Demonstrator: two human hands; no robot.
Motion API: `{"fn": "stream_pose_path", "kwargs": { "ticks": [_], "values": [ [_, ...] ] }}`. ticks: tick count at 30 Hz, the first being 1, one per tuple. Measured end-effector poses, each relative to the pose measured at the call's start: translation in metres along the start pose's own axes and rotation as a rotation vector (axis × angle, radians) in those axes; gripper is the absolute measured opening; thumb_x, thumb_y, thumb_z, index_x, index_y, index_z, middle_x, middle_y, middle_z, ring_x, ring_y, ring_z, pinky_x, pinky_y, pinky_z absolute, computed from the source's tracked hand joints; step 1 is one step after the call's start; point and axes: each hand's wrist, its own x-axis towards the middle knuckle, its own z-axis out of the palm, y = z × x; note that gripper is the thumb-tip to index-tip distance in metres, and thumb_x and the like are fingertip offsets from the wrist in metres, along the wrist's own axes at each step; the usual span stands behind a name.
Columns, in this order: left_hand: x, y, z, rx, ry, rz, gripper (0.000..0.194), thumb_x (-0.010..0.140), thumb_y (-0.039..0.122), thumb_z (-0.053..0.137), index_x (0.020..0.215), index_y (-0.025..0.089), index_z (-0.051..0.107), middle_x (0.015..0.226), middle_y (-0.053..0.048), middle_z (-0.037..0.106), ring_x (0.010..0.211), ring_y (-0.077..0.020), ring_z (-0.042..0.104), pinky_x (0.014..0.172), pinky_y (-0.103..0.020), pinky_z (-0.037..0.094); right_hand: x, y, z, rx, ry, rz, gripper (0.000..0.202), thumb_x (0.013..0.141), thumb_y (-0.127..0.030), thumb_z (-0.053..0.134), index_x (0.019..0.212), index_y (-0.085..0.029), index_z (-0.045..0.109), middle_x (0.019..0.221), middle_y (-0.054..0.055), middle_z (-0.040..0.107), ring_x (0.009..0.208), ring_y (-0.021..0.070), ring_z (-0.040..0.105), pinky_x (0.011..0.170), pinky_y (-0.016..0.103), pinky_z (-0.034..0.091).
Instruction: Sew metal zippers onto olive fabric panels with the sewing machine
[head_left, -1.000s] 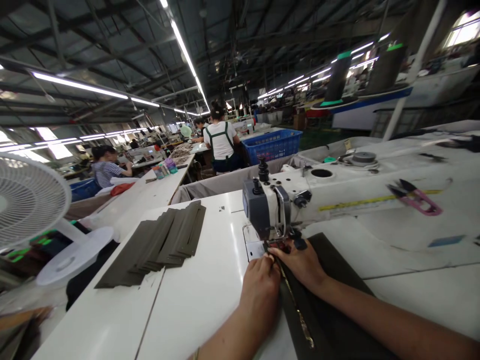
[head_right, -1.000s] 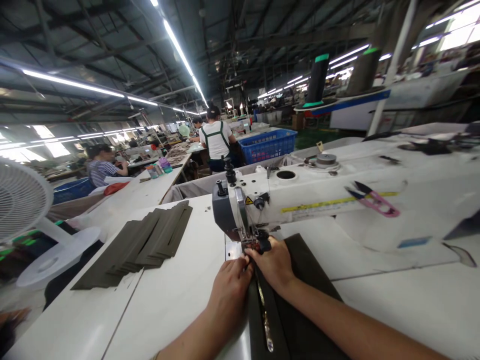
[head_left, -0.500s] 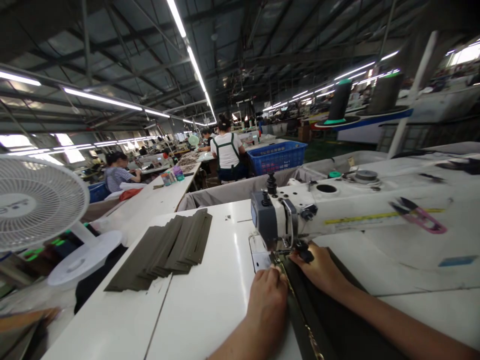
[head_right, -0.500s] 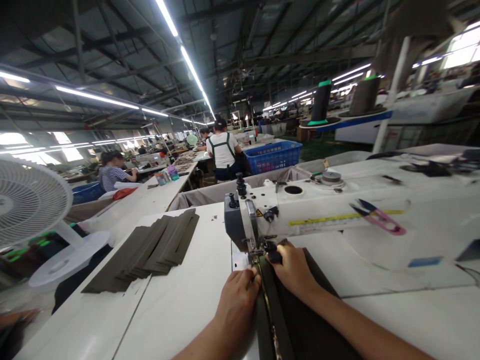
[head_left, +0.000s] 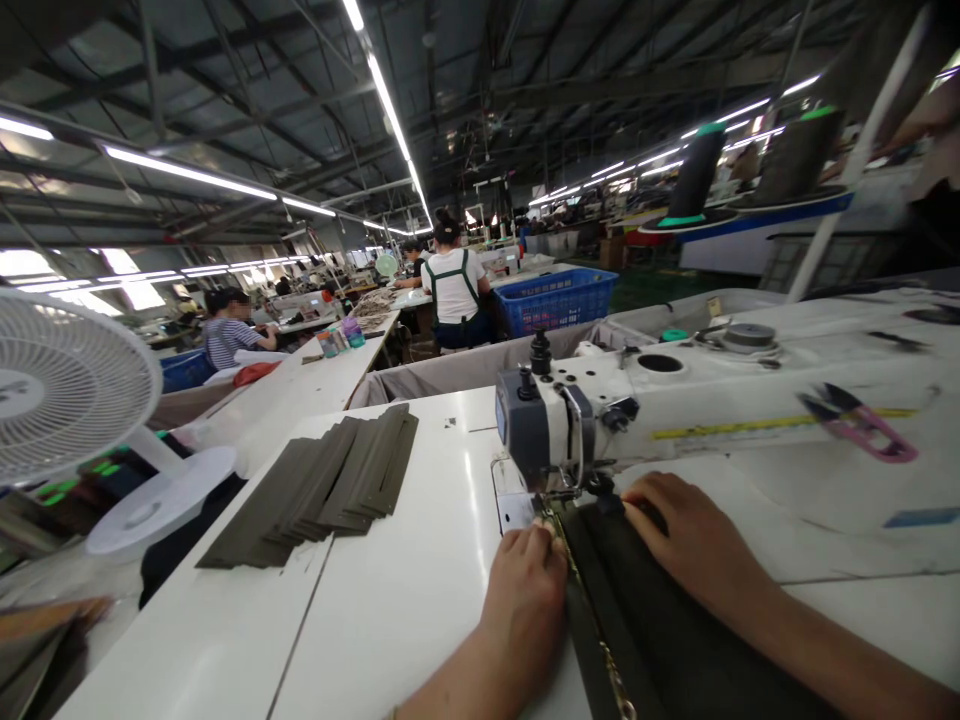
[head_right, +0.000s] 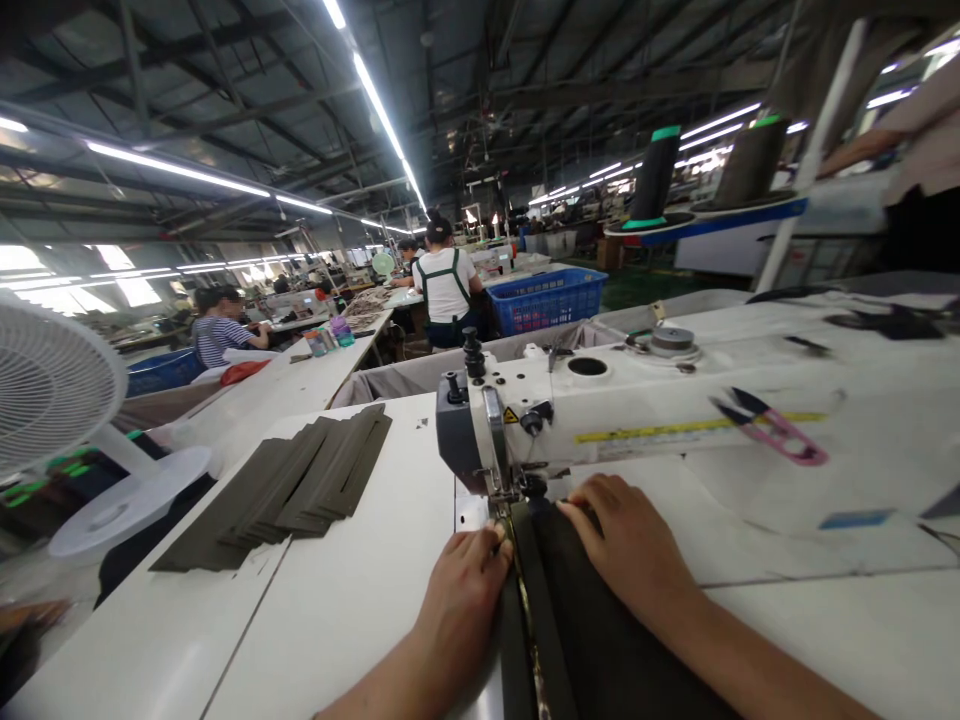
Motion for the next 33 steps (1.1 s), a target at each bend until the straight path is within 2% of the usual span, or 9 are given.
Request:
{"fn": "stream_pose_path", "kwargs": {
  "ticks": [2, 4, 6, 11, 17, 23, 29, 33],
  "values": [
    [0.000, 0.001, -0.002, -0.012, 0.006, -0.007, 0.015, 0.084, 0.009, 0.050, 0.097, 0.013, 0.056, 0.100, -0.010, 0.059, 0.087, -0.0217, 0.058, 0.077, -0.036, 0.051, -0.016, -0.014, -0.002, 0.008, -0.011, -0.185, 0.022, 0.088, -0.025, 0.040, 0.082, -0.019, 0.061, 0.085, 0.007, 0.065, 0.081, 0.0195, 0.061, 0.076, 0.036, 0.049],
    [0.001, 0.000, -0.002, 0.001, 0.016, 0.003, 0.015, 0.086, 0.010, 0.047, 0.097, 0.013, 0.056, 0.100, -0.010, 0.059, 0.088, -0.0221, 0.059, 0.078, -0.036, 0.052, -0.029, -0.023, -0.001, 0.004, -0.011, -0.343, 0.027, 0.089, -0.019, 0.037, 0.100, -0.015, 0.061, 0.103, 0.009, 0.065, 0.097, 0.0198, 0.060, 0.084, 0.036, 0.050],
    [0.001, 0.000, -0.002, 0.021, 0.024, 0.025, 0.016, 0.087, 0.010, 0.044, 0.098, 0.012, 0.056, 0.101, -0.012, 0.059, 0.090, -0.0224, 0.059, 0.079, -0.036, 0.052, -0.037, -0.028, 0.004, -0.019, -0.017, -0.426, 0.032, 0.088, -0.016, 0.037, 0.112, -0.012, 0.058, 0.117, 0.012, 0.060, 0.108, 0.0213, 0.055, 0.090, 0.038, 0.049],
    [0.002, 0.000, -0.002, 0.055, 0.030, 0.044, 0.017, 0.087, 0.010, 0.047, 0.102, 0.009, 0.056, 0.106, -0.013, 0.058, 0.093, -0.0229, 0.057, 0.081, -0.035, 0.051, -0.040, -0.024, 0.011, 0.020, -0.068, -0.386, 0.035, 0.086, -0.015, 0.038, 0.114, -0.011, 0.059, 0.120, 0.013, 0.058, 0.113, 0.0224, 0.053, 0.094, 0.040, 0.047],
    [0.005, -0.001, -0.003, 0.066, 0.017, 0.052, 0.017, 0.088, 0.010, 0.045, 0.102, 0.010, 0.055, 0.101, -0.012, 0.058, 0.089, -0.0224, 0.058, 0.078, -0.036, 0.052, -0.037, -0.021, 0.011, 0.051, -0.087, -0.362, 0.036, 0.084, -0.013, 0.041, 0.116, -0.008, 0.057, 0.120, 0.014, 0.058, 0.112, 0.0228, 0.053, 0.095, 0.040, 0.046],
    [0.005, -0.004, 0.000, 0.039, 0.006, 0.056, 0.020, 0.086, 0.010, 0.049, 0.105, 0.010, 0.054, 0.102, -0.013, 0.056, 0.091, -0.0223, 0.056, 0.080, -0.037, 0.052, -0.034, -0.020, 0.011, 0.000, -0.091, -0.391, 0.036, 0.085, -0.013, 0.038, 0.115, -0.008, 0.058, 0.118, 0.014, 0.059, 0.110, 0.0223, 0.054, 0.092, 0.040, 0.047],
    [0.011, -0.006, 0.000, 0.066, -0.040, 0.008, 0.015, 0.085, 0.010, 0.050, 0.099, 0.011, 0.055, 0.095, -0.010, 0.056, 0.085, -0.0213, 0.055, 0.076, -0.036, 0.052, -0.027, -0.019, 0.014, 0.100, -0.091, -0.350, 0.036, 0.083, -0.013, 0.041, 0.115, -0.010, 0.058, 0.118, 0.015, 0.059, 0.111, 0.0232, 0.054, 0.094, 0.042, 0.046],
    [0.016, -0.009, 0.001, 0.066, -0.045, -0.020, 0.012, 0.084, 0.008, 0.049, 0.092, 0.013, 0.057, 0.090, -0.008, 0.055, 0.082, -0.0207, 0.056, 0.074, -0.036, 0.053, -0.017, -0.014, 0.017, 0.114, -0.105, -0.375, 0.037, 0.083, -0.011, 0.040, 0.116, -0.010, 0.057, 0.118, 0.016, 0.059, 0.111, 0.0239, 0.053, 0.093, 0.043, 0.046]
  ]
}}
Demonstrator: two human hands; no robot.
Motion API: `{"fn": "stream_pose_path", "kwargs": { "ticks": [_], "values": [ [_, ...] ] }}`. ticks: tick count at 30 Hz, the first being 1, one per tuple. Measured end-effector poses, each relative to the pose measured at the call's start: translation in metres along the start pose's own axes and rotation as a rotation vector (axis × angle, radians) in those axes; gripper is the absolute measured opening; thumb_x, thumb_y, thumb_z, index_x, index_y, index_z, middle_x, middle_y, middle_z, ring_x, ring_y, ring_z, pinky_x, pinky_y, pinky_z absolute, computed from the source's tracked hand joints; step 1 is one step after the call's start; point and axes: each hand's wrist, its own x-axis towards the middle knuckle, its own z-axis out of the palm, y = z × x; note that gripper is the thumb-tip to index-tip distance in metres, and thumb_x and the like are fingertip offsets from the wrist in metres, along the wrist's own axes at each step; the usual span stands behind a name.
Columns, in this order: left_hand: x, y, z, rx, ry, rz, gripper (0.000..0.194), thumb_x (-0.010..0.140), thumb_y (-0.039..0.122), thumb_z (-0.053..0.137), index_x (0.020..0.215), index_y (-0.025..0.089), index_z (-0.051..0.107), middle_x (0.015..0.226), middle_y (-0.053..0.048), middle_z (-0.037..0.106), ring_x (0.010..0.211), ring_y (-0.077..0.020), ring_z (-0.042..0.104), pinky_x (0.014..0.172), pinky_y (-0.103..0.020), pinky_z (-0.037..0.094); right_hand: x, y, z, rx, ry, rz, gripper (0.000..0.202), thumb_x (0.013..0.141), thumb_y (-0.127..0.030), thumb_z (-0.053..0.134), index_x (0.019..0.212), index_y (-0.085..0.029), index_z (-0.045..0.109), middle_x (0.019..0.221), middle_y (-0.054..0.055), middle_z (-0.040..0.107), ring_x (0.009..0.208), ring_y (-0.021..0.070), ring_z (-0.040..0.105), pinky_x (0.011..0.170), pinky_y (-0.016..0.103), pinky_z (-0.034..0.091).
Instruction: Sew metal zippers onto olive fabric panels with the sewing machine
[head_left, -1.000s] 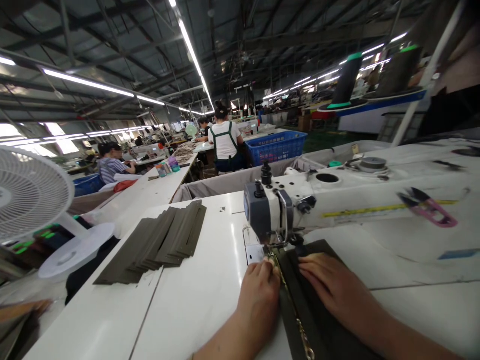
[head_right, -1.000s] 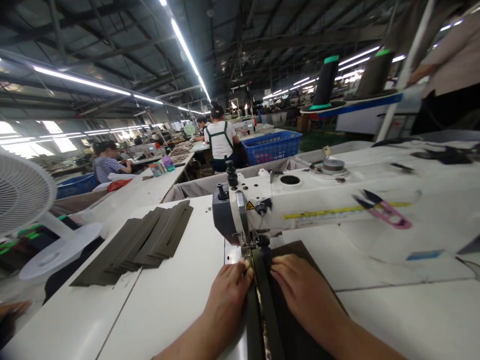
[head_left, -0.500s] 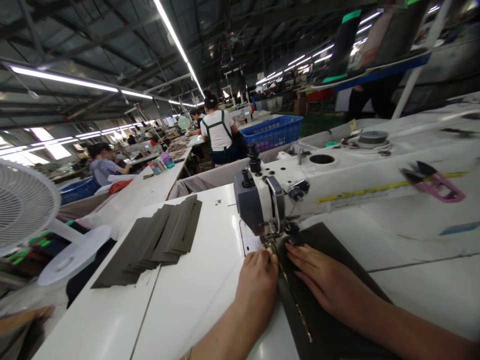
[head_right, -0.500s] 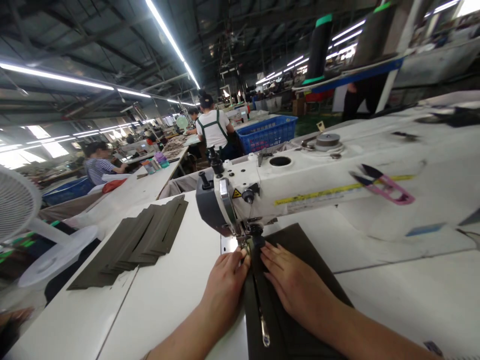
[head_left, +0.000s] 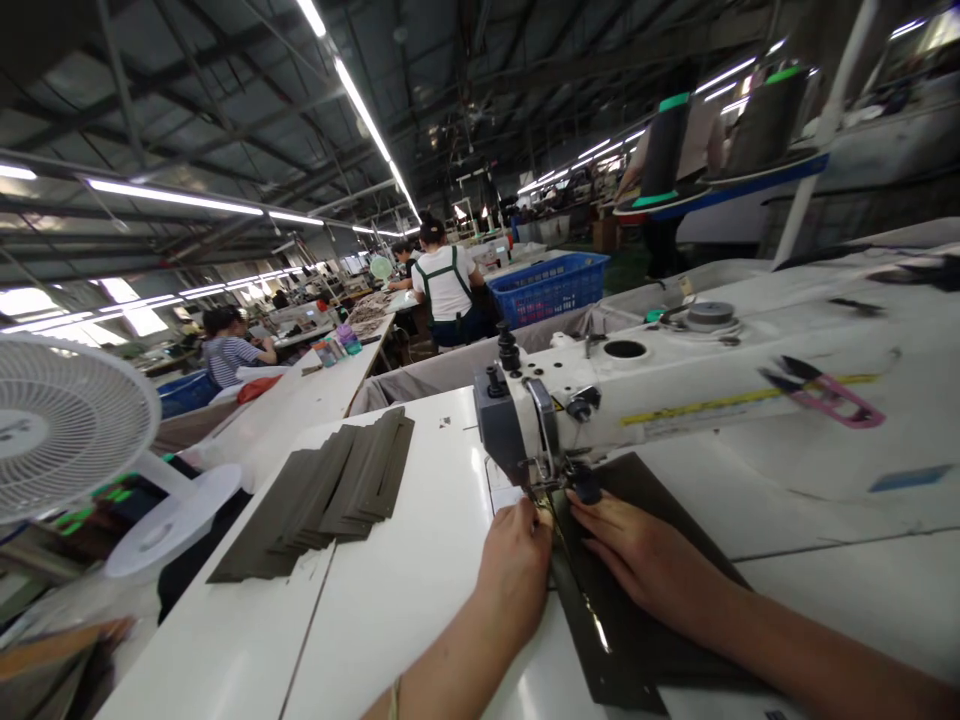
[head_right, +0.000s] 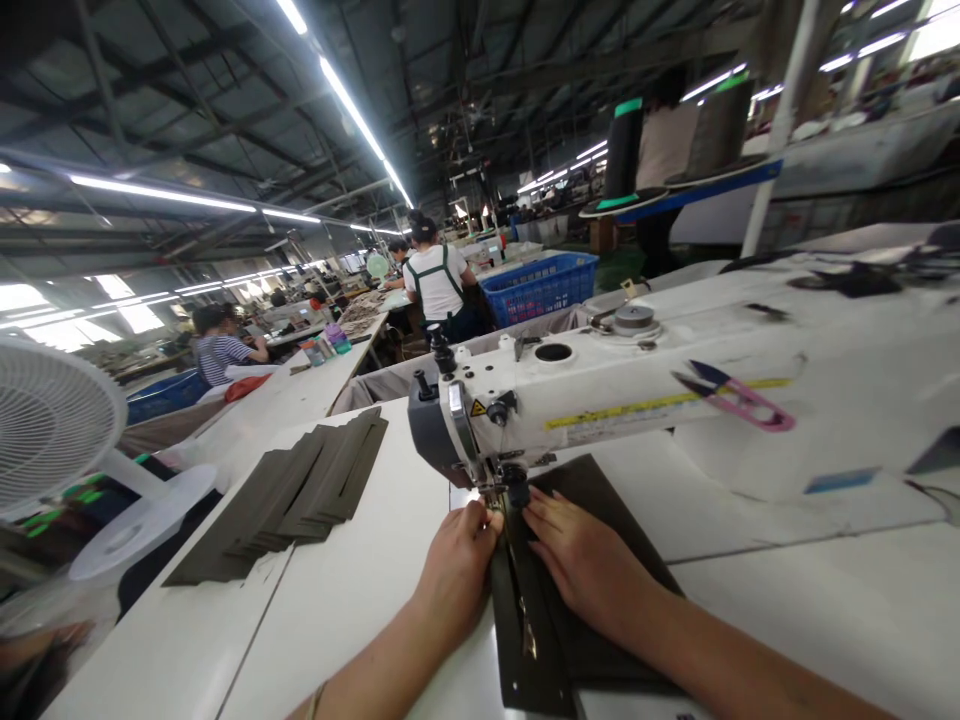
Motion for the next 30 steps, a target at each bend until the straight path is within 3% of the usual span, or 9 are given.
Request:
{"fn": "stream_pose_path", "kwargs": {
  "ticks": [3, 6, 9, 11, 13, 16, 20, 30],
  "values": [
    [0.001, -0.002, 0.000, -0.002, -0.003, -0.022, 0.012, 0.082, 0.008, 0.050, 0.088, 0.014, 0.059, 0.091, -0.009, 0.056, 0.082, -0.0207, 0.057, 0.074, -0.036, 0.053, -0.002, -0.001, -0.006, 0.016, -0.006, 0.006, 0.034, 0.083, -0.012, 0.042, 0.111, -0.012, 0.060, 0.117, 0.014, 0.060, 0.110, 0.0239, 0.054, 0.093, 0.043, 0.046],
    [-0.007, -0.002, -0.005, -0.063, -0.001, -0.009, 0.023, 0.078, 0.007, 0.053, 0.098, 0.014, 0.060, 0.098, -0.011, 0.058, 0.087, -0.0220, 0.059, 0.077, -0.037, 0.053, -0.018, -0.017, -0.025, 0.008, 0.013, -0.011, 0.024, 0.083, -0.016, 0.047, 0.096, -0.019, 0.067, 0.109, 0.008, 0.065, 0.102, 0.0215, 0.060, 0.091, 0.038, 0.049],
    [-0.022, 0.001, -0.012, -0.205, 0.025, 0.025, 0.036, 0.072, 0.005, 0.054, 0.105, 0.016, 0.060, 0.107, -0.010, 0.061, 0.097, -0.0234, 0.059, 0.085, -0.037, 0.052, -0.036, -0.044, -0.050, -0.040, -0.004, -0.205, 0.022, 0.080, -0.022, 0.056, 0.099, -0.021, 0.066, 0.106, 0.006, 0.067, 0.098, 0.0194, 0.061, 0.087, 0.029, 0.052],
    [-0.031, 0.004, -0.017, -0.317, 0.054, 0.018, 0.039, 0.070, 0.004, 0.053, 0.106, 0.016, 0.061, 0.109, -0.009, 0.062, 0.101, -0.0225, 0.059, 0.089, -0.036, 0.050, -0.042, -0.057, -0.059, -0.123, -0.007, -0.337, 0.032, 0.078, -0.029, 0.059, 0.107, -0.017, 0.063, 0.108, 0.009, 0.065, 0.099, 0.0212, 0.061, 0.084, 0.027, 0.053],
    [-0.036, 0.007, -0.020, -0.413, 0.079, -0.031, 0.041, 0.070, 0.001, 0.049, 0.106, 0.016, 0.062, 0.109, -0.008, 0.064, 0.102, -0.0199, 0.060, 0.091, -0.035, 0.049, -0.042, -0.065, -0.055, -0.209, 0.041, -0.383, 0.035, 0.080, -0.030, 0.057, 0.110, -0.012, 0.061, 0.110, 0.013, 0.064, 0.100, 0.0236, 0.060, 0.082, 0.031, 0.054],
    [-0.039, 0.012, -0.021, -0.440, 0.099, -0.073, 0.038, 0.070, 0.001, 0.048, 0.102, 0.017, 0.063, 0.108, -0.007, 0.065, 0.099, -0.0182, 0.061, 0.090, -0.035, 0.050, -0.041, -0.069, -0.033, -0.246, 0.148, -0.395, 0.026, 0.084, -0.015, 0.046, 0.103, -0.009, 0.063, 0.101, 0.015, 0.067, 0.095, 0.0244, 0.062, 0.081, 0.036, 0.054],
    [-0.044, 0.020, -0.018, -0.296, 0.113, 0.013, 0.031, 0.076, 0.006, 0.052, 0.102, 0.018, 0.064, 0.110, -0.009, 0.064, 0.102, -0.0217, 0.060, 0.088, -0.039, 0.051, -0.050, -0.074, -0.012, -0.229, 0.164, -0.388, 0.033, 0.080, -0.001, 0.035, 0.093, -0.007, 0.065, 0.089, 0.016, 0.068, 0.089, 0.0249, 0.063, 0.080, 0.039, 0.053],
    [-0.045, 0.021, -0.020, -0.354, 0.148, -0.024, 0.035, 0.071, 0.001, 0.050, 0.098, 0.017, 0.064, 0.104, -0.006, 0.068, 0.098, -0.0189, 0.063, 0.086, -0.034, 0.053, -0.036, -0.079, -0.029, -0.269, 0.131, -0.426, 0.033, 0.080, -0.001, 0.034, 0.087, -0.007, 0.066, 0.086, 0.015, 0.068, 0.079, 0.0231, 0.063, 0.072, 0.035, 0.055]
  ]
}}
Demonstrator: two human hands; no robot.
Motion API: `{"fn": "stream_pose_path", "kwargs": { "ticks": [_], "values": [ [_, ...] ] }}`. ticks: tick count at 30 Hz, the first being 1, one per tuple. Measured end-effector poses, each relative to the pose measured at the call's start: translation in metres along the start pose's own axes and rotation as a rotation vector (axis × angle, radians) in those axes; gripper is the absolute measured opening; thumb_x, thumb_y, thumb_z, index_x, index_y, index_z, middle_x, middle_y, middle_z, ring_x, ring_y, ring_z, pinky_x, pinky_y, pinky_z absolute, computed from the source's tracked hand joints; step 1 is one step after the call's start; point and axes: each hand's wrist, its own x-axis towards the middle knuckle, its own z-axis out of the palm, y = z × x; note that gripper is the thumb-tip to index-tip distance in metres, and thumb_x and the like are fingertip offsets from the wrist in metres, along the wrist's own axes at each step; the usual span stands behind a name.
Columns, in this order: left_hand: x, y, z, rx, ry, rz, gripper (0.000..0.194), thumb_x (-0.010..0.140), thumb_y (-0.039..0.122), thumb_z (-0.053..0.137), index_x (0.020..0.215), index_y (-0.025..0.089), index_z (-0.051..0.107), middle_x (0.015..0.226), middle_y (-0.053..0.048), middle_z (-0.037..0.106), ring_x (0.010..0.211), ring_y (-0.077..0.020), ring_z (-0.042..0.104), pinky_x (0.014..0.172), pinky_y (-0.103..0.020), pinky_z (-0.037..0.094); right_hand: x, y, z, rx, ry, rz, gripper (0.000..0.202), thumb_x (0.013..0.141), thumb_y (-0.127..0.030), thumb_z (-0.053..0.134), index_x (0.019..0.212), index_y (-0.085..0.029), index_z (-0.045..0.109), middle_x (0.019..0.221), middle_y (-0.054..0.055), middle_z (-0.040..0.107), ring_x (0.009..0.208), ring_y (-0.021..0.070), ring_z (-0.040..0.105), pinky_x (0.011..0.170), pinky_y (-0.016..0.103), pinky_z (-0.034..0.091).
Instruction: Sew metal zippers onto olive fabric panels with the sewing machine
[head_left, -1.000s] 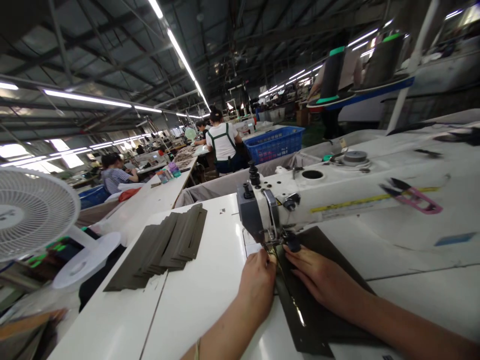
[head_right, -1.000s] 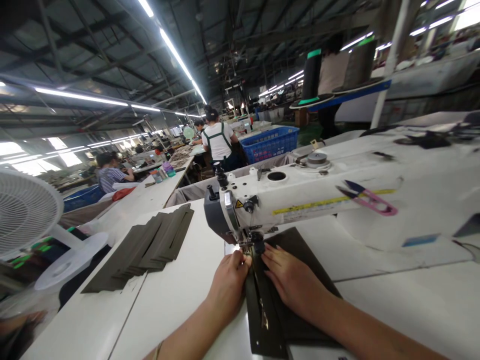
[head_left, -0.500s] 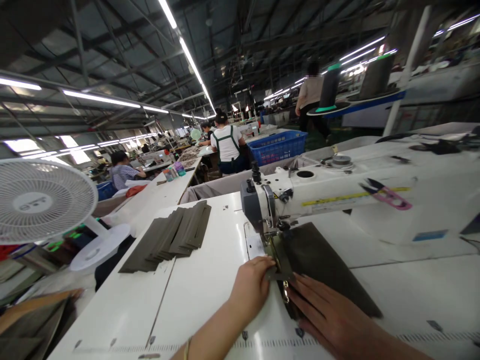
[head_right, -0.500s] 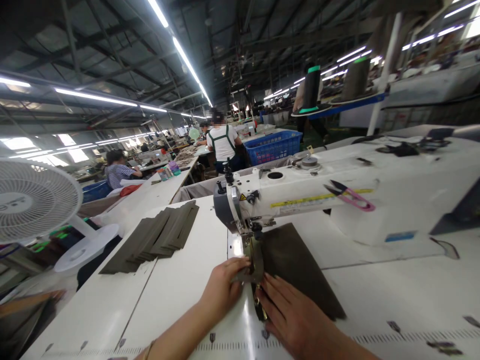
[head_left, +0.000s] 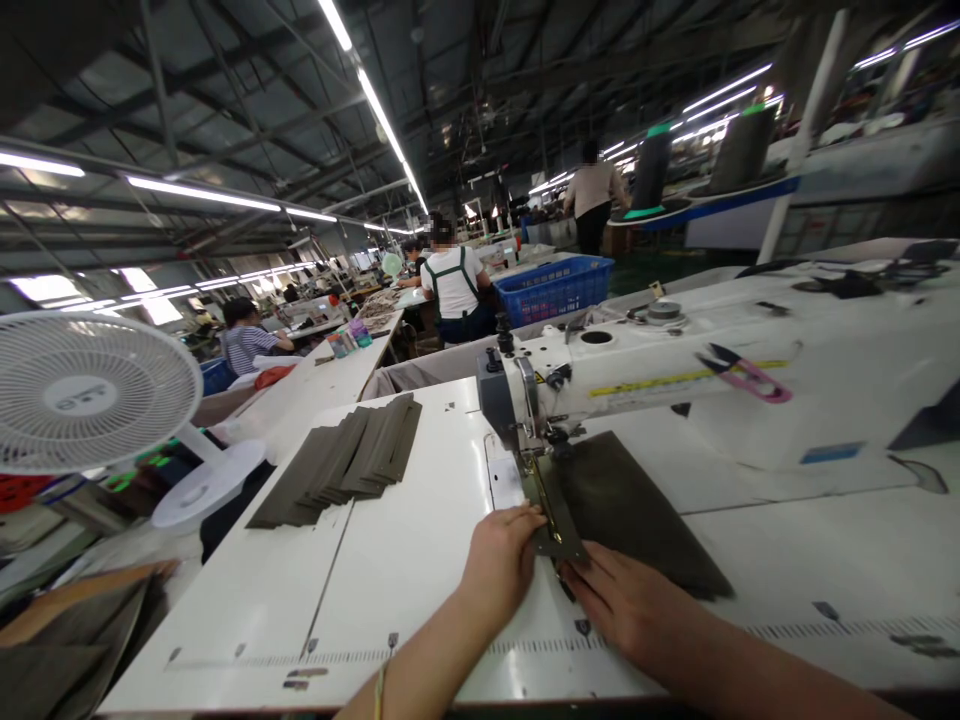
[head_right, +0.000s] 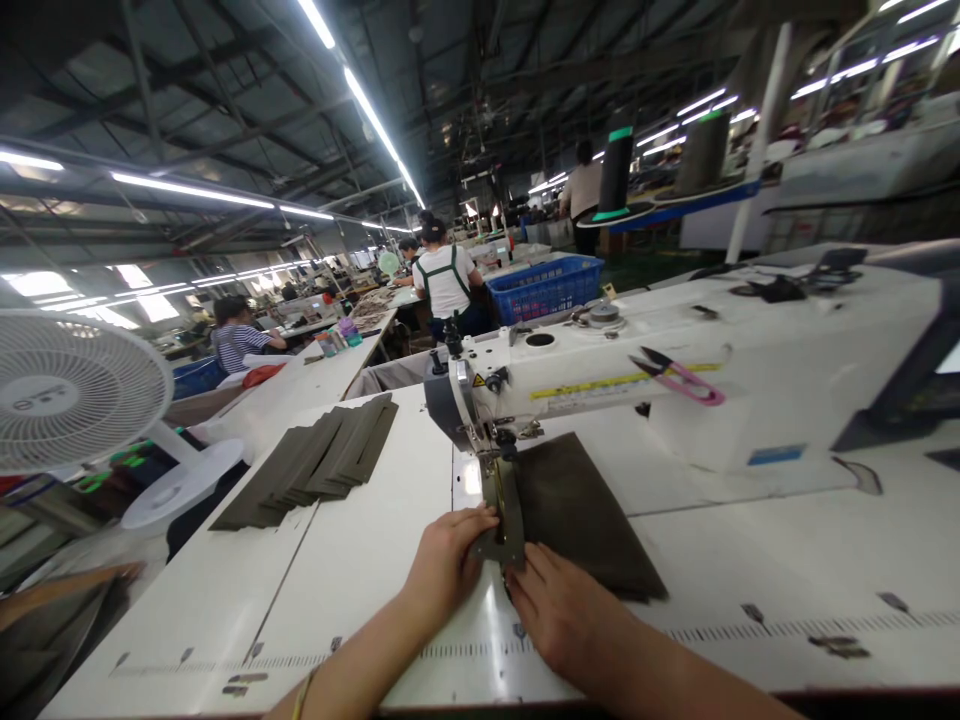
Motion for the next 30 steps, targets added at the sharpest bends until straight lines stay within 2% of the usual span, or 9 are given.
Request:
{"fn": "stream_pose_path", "kwargs": {
  "ticks": [4, 8, 11, 14, 19, 24, 30],
  "values": [
    [-0.004, 0.003, 0.007, 0.117, 0.032, 0.076, 0.024, 0.078, 0.008, 0.054, 0.099, 0.016, 0.064, 0.106, -0.009, 0.067, 0.100, -0.0222, 0.062, 0.084, -0.038, 0.053, -0.005, -0.003, 0.003, 0.089, 0.044, 0.035, 0.037, 0.082, 0.000, 0.030, 0.089, -0.008, 0.066, 0.082, 0.014, 0.068, 0.080, 0.0218, 0.063, 0.073, 0.033, 0.054],
    [-0.007, 0.004, 0.016, 0.220, 0.035, 0.121, 0.019, 0.082, 0.014, 0.057, 0.100, 0.014, 0.062, 0.106, -0.011, 0.066, 0.099, -0.0240, 0.062, 0.083, -0.038, 0.054, -0.020, -0.011, 0.018, 0.124, 0.093, 0.145, 0.036, 0.082, -0.003, 0.032, 0.093, -0.012, 0.065, 0.085, 0.013, 0.068, 0.088, 0.0238, 0.061, 0.079, 0.036, 0.052],
    [-0.006, 0.002, 0.019, 0.254, 0.022, 0.130, 0.018, 0.083, 0.014, 0.057, 0.100, 0.014, 0.062, 0.106, -0.011, 0.066, 0.098, -0.0236, 0.062, 0.083, -0.037, 0.054, -0.025, -0.013, 0.026, 0.119, 0.134, 0.168, 0.035, 0.082, -0.004, 0.033, 0.092, -0.012, 0.066, 0.086, 0.014, 0.068, 0.091, 0.0247, 0.061, 0.080, 0.037, 0.051],
    [-0.002, 0.000, 0.017, 0.273, 0.017, 0.147, 0.017, 0.086, 0.015, 0.053, 0.100, 0.014, 0.062, 0.106, -0.011, 0.065, 0.097, -0.0230, 0.062, 0.082, -0.037, 0.055, -0.021, -0.010, 0.027, 0.086, 0.132, 0.151, 0.033, 0.082, -0.004, 0.034, 0.087, -0.011, 0.066, 0.083, 0.012, 0.068, 0.086, 0.0219, 0.062, 0.078, 0.033, 0.052],
    [0.007, -0.003, 0.013, 0.264, 0.021, 0.173, 0.017, 0.089, 0.019, 0.050, 0.100, 0.013, 0.062, 0.105, -0.011, 0.066, 0.096, -0.0225, 0.062, 0.082, -0.037, 0.055, -0.006, 0.001, 0.021, 0.062, 0.229, 0.199, 0.042, 0.088, -0.005, 0.026, 0.078, -0.014, 0.067, 0.077, 0.008, 0.069, 0.077, 0.0189, 0.064, 0.072, 0.029, 0.053],
    [0.014, -0.012, 0.015, 0.263, 0.031, 0.179, 0.018, 0.089, 0.019, 0.049, 0.102, 0.013, 0.061, 0.106, -0.012, 0.065, 0.097, -0.0229, 0.062, 0.084, -0.037, 0.054, 0.004, 0.012, 0.016, 0.064, 0.217, 0.210, 0.045, 0.089, -0.004, 0.026, 0.074, -0.014, 0.067, 0.076, 0.006, 0.070, 0.074, 0.0174, 0.064, 0.071, 0.025, 0.053],
    [0.027, -0.020, 0.013, 0.218, 0.025, 0.163, 0.017, 0.089, 0.020, 0.049, 0.099, 0.013, 0.060, 0.100, -0.012, 0.063, 0.092, -0.0226, 0.061, 0.081, -0.036, 0.054, 0.008, 0.023, 0.025, 0.078, 0.170, 0.180, 0.045, 0.087, -0.002, 0.026, 0.077, -0.013, 0.068, 0.076, 0.008, 0.070, 0.075, 0.0175, 0.065, 0.073, 0.026, 0.053]
  ]
}}
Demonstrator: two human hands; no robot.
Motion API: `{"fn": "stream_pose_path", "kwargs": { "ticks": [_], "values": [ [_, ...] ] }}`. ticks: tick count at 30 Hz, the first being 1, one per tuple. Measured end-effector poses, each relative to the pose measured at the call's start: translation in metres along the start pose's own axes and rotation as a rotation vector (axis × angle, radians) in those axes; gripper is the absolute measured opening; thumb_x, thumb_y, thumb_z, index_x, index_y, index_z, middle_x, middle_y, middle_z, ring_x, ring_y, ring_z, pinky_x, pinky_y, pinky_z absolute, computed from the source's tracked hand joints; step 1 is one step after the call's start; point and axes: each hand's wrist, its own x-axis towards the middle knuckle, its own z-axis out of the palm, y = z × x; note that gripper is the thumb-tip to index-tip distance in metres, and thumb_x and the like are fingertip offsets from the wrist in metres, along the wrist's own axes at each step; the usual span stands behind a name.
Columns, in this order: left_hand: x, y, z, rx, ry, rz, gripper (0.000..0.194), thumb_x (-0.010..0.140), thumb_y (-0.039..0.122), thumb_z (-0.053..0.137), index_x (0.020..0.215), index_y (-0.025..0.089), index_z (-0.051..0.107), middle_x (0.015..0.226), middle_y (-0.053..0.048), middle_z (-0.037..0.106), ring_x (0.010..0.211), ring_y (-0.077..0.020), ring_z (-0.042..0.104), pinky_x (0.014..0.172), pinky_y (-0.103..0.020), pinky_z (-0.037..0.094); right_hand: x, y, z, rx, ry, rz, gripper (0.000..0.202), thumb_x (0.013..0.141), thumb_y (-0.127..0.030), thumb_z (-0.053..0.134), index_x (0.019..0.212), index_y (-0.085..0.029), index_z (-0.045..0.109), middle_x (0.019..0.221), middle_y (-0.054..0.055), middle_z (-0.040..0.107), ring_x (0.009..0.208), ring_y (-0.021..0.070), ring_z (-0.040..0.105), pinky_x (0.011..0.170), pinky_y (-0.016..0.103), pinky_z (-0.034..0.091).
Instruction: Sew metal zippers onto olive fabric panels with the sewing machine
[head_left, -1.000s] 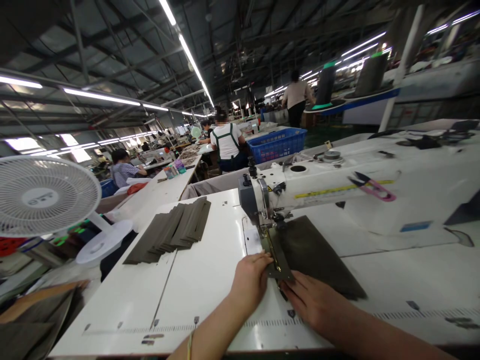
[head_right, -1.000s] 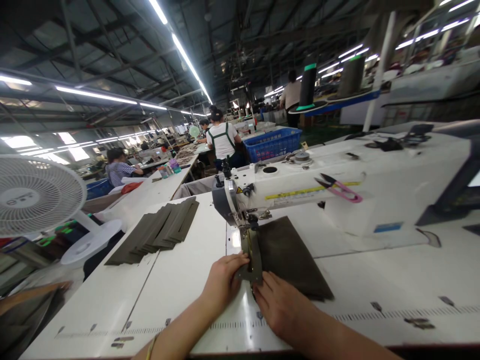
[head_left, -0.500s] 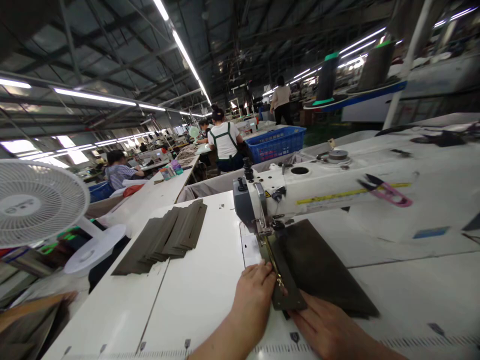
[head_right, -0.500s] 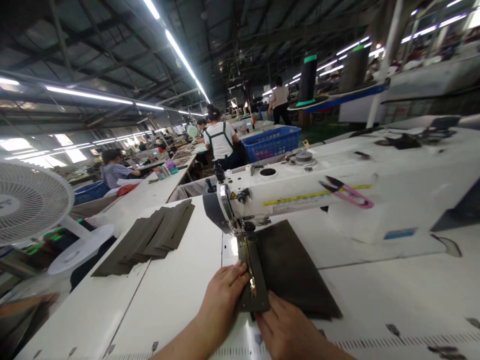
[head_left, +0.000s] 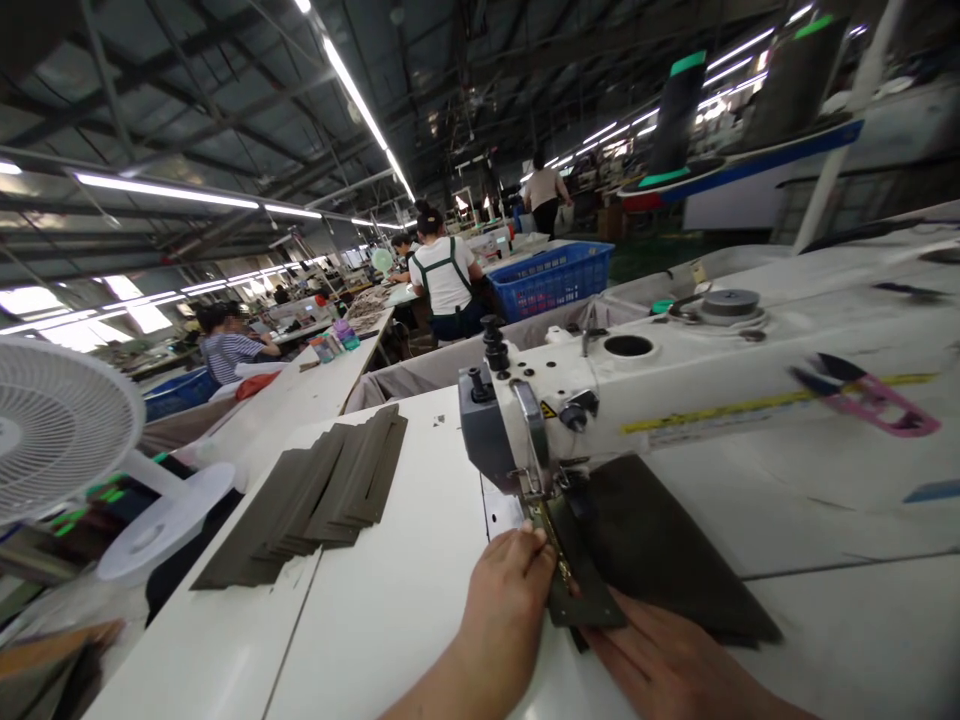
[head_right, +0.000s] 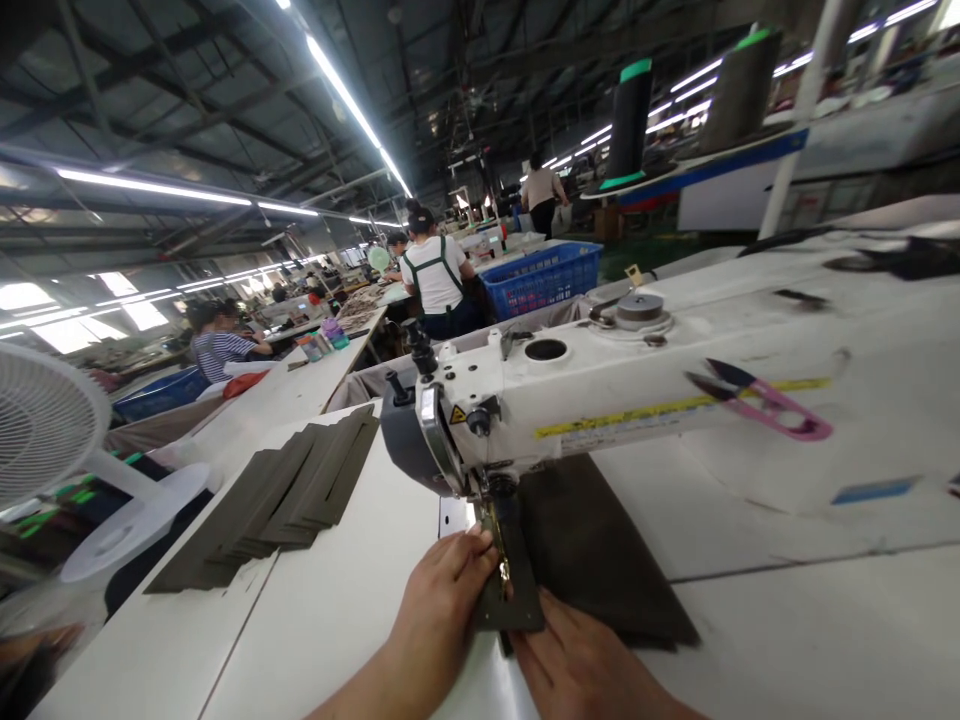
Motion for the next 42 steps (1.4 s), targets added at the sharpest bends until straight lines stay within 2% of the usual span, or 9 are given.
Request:
{"fn": "stream_pose_path", "kwargs": {
  "ticks": [6, 12, 17, 21, 26, 29, 31, 37, 42],
  "values": [
    [0.010, -0.007, -0.002, -0.031, -0.053, -0.099, 0.017, 0.090, 0.019, 0.044, 0.089, 0.018, 0.061, 0.083, -0.006, 0.058, 0.077, -0.0190, 0.059, 0.067, -0.031, 0.054, 0.005, 0.012, 0.009, 0.022, -0.044, -0.002, 0.044, 0.087, -0.003, 0.026, 0.079, -0.013, 0.068, 0.075, 0.008, 0.069, 0.075, 0.0188, 0.064, 0.071, 0.028, 0.053],
    [0.014, -0.021, 0.007, 0.004, -0.052, -0.072, 0.014, 0.088, 0.015, 0.046, 0.092, 0.017, 0.059, 0.084, -0.007, 0.060, 0.075, -0.0195, 0.059, 0.065, -0.030, 0.054, 0.006, 0.020, 0.021, 0.081, -0.072, 0.020, 0.040, 0.087, -0.005, 0.029, 0.080, -0.012, 0.067, 0.078, 0.010, 0.068, 0.076, 0.0201, 0.062, 0.071, 0.030, 0.053],
    [0.011, -0.025, 0.012, -0.070, -0.024, -0.079, 0.022, 0.081, 0.005, 0.044, 0.094, 0.016, 0.057, 0.094, -0.009, 0.061, 0.082, -0.0204, 0.060, 0.072, -0.032, 0.054, 0.003, 0.024, 0.030, 0.056, -0.070, 0.044, 0.038, 0.086, -0.004, 0.029, 0.083, -0.012, 0.066, 0.079, 0.009, 0.068, 0.075, 0.0198, 0.061, 0.074, 0.031, 0.052],
    [0.008, -0.018, 0.005, -0.177, -0.110, -0.166, 0.025, 0.080, 0.006, 0.044, 0.099, 0.017, 0.057, 0.097, -0.010, 0.059, 0.087, -0.0221, 0.058, 0.076, -0.034, 0.053, 0.005, 0.024, 0.022, 0.120, -0.076, 0.076, 0.033, 0.087, -0.006, 0.032, 0.089, -0.014, 0.064, 0.084, 0.007, 0.067, 0.080, 0.0175, 0.061, 0.077, 0.028, 0.051],
    [0.007, -0.004, -0.011, -0.353, -0.121, -0.293, 0.027, 0.087, 0.014, 0.039, 0.105, 0.019, 0.059, 0.109, -0.010, 0.054, 0.102, -0.0223, 0.053, 0.091, -0.036, 0.046, 0.023, 0.025, 0.019, 0.024, -0.308, 0.329, 0.016, 0.077, -0.021, 0.055, 0.091, -0.015, 0.061, 0.089, 0.012, 0.065, 0.080, 0.0261, 0.060, 0.070, 0.039, 0.049],
    [0.005, -0.001, -0.013, -0.388, -0.088, -0.339, 0.026, 0.089, 0.017, 0.037, 0.095, 0.018, 0.063, 0.102, -0.008, 0.055, 0.097, -0.0208, 0.054, 0.089, -0.034, 0.047, 0.040, 0.028, 0.020, 0.122, -0.531, 0.473, 0.014, 0.075, -0.019, 0.056, 0.087, -0.016, 0.062, 0.085, 0.010, 0.066, 0.075, 0.0236, 0.062, 0.067, 0.033, 0.046],
    [0.003, -0.002, -0.011, -0.372, -0.064, -0.336, 0.023, 0.087, 0.016, 0.041, 0.094, 0.018, 0.063, 0.101, -0.008, 0.056, 0.095, -0.0204, 0.055, 0.087, -0.033, 0.048, 0.049, 0.033, 0.018, 0.211, -0.590, 0.471, 0.016, 0.077, -0.012, 0.047, 0.082, -0.014, 0.062, 0.080, 0.010, 0.066, 0.068, 0.0201, 0.063, 0.063, 0.028, 0.045],
    [-0.002, -0.010, 0.003, -0.194, -0.034, -0.265, 0.021, 0.069, 0.007, 0.058, 0.087, 0.017, 0.062, 0.101, -0.008, 0.058, 0.088, -0.0218, 0.058, 0.078, -0.035, 0.051, 0.048, 0.056, 0.014, 0.314, -0.523, 0.445, 0.024, 0.079, -0.008, 0.039, 0.076, -0.017, 0.060, 0.081, 0.007, 0.067, 0.077, 0.0180, 0.062, 0.067, 0.026, 0.045],
    [-0.002, -0.012, 0.004, -0.134, 0.047, -0.161, 0.028, 0.066, 0.000, 0.054, 0.086, 0.017, 0.063, 0.090, -0.005, 0.064, 0.081, -0.0211, 0.058, 0.073, -0.037, 0.047, 0.042, 0.064, 0.020, 0.320, -0.491, 0.558, 0.017, 0.074, -0.012, 0.044, 0.062, -0.018, 0.055, 0.064, 0.003, 0.062, 0.061, 0.0164, 0.058, 0.056, 0.025, 0.041]
  ]
}}
